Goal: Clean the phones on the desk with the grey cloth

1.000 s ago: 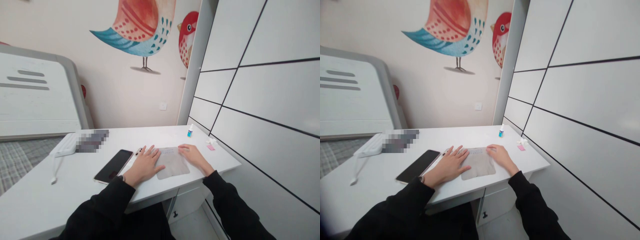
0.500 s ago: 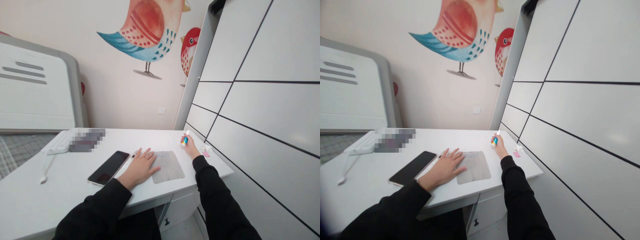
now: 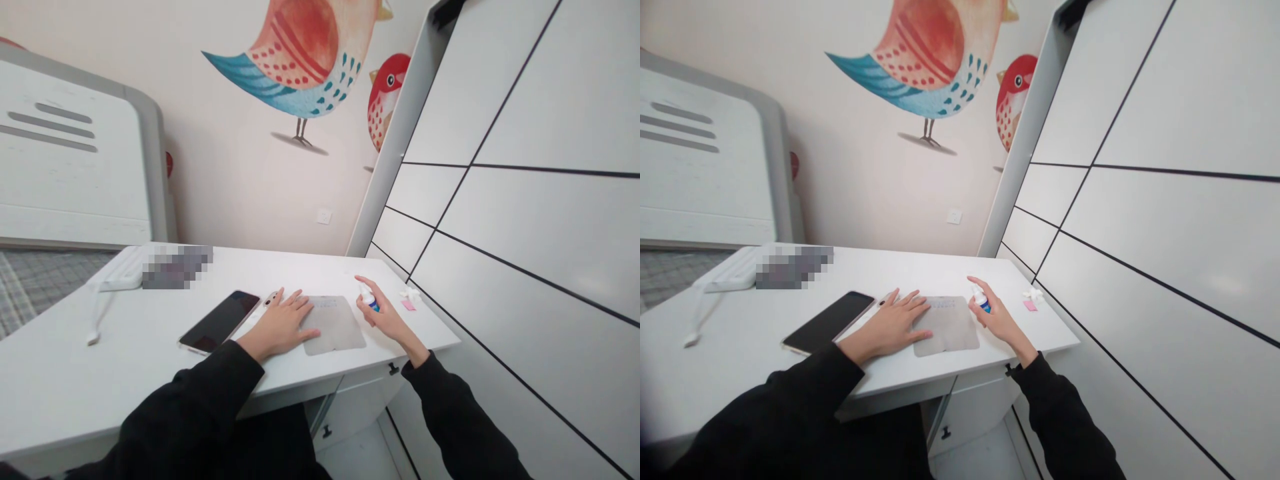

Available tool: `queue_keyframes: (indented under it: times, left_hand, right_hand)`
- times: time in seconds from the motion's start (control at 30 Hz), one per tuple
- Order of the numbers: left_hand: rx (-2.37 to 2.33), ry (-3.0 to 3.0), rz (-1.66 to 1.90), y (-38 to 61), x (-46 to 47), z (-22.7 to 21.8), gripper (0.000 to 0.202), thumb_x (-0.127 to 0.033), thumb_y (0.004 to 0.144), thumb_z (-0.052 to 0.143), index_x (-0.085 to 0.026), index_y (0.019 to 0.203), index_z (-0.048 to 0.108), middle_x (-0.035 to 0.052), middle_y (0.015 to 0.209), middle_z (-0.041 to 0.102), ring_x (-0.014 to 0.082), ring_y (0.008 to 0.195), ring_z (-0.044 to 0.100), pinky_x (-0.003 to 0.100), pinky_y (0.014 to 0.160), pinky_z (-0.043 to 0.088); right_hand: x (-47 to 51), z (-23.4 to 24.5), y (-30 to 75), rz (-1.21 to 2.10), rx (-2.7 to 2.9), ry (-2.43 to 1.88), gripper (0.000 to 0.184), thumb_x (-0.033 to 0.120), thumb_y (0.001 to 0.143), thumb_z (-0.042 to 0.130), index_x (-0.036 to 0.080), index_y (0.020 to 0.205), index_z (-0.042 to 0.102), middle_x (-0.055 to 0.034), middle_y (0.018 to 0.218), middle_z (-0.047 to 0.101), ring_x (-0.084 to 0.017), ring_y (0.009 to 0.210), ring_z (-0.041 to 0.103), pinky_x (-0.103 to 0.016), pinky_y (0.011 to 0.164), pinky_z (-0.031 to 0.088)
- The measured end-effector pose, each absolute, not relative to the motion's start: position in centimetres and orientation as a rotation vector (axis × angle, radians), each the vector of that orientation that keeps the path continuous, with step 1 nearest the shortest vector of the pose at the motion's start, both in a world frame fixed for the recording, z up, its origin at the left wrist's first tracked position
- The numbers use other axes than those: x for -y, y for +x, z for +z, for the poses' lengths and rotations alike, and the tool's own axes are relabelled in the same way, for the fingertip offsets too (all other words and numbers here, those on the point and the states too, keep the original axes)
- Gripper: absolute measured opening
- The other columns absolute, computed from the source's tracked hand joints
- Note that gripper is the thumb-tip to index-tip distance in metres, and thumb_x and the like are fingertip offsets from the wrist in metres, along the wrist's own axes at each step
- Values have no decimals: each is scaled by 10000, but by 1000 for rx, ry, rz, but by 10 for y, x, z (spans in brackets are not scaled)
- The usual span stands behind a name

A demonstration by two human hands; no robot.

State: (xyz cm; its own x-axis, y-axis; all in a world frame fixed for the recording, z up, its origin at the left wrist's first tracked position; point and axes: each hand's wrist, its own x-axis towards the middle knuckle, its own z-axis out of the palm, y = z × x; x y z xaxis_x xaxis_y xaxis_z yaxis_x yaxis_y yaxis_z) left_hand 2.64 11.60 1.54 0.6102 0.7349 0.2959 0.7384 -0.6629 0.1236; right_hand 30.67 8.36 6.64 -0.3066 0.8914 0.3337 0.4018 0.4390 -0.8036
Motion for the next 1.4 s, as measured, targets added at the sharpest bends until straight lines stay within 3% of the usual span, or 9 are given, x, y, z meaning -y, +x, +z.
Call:
queue_keyframes:
  times: [0.03, 0.1, 0.17, 0.27, 0.43, 0.57, 1.4]
  left_hand:
    - [1285, -2813, -515, 26, -116, 15, 720, -725, 933, 435, -204, 1415, 557, 165, 1494, 530, 370, 1484, 339, 643, 1212, 98]
    - [1279, -2823, -533, 26, -117, 13, 791, -776, 893, 451, -204, 1433, 543, 169, 1499, 524, 379, 1487, 330, 650, 1209, 84]
    - [1274, -2837, -545, 26, -118, 12, 840, -807, 860, 470, -208, 1447, 531, 167, 1506, 517, 386, 1490, 323, 654, 1208, 74]
    - [1269, -2859, -534, 25, -118, 12, 865, -815, 842, 490, -209, 1460, 516, 162, 1519, 502, 389, 1497, 307, 661, 1208, 47]
    - [1254, -2895, -492, 26, -116, 15, 895, -815, 833, 507, -185, 1467, 492, 168, 1545, 467, 388, 1514, 263, 679, 1197, 15]
    - [1264, -2904, -488, 26, -116, 16, 895, -806, 834, 520, -174, 1467, 484, 178, 1551, 455, 387, 1516, 255, 678, 1195, 1]
    - [1281, -2894, -462, 25, -113, 21, 878, -807, 848, 500, -185, 1467, 475, 181, 1548, 458, 386, 1512, 267, 688, 1190, 64]
  right_hand:
    - [-86, 64, 309, 600, 1998, -1145, 566, 479, 964, 559, 330, 1493, 426, -54, 1176, 684, -169, 837, 655, -318, 779, 552]
    - [-90, 59, 313, 333, 2181, -1203, 475, 428, 989, 526, 318, 1450, 497, -68, 1412, 612, -234, 1195, 617, -411, 1037, 480]
    - [-94, 53, 315, 203, 2341, -1240, 425, 384, 1008, 495, 307, 1425, 531, -59, 1454, 596, -253, 1289, 585, -441, 1098, 438]
    - [-97, 46, 315, 100, 2501, -1281, 392, 344, 1015, 485, 278, 1394, 563, -67, 1378, 658, -261, 1205, 652, -427, 1037, 492]
    - [-97, 49, 311, 8, 2479, -1298, 426, 336, 1031, 463, 284, 1453, 490, -63, 1432, 612, -249, 1215, 641, -408, 1043, 486]
    - [-97, 55, 309, -3, 2548, -1298, 384, 332, 1035, 462, 278, 1410, 529, -61, 1369, 654, -260, 1151, 671, -408, 989, 508]
    - [-101, 55, 307, 22, 2583, -1147, 343, 355, 1019, 514, 300, 1352, 578, -44, 1286, 707, -244, 936, 729, -372, 860, 529]
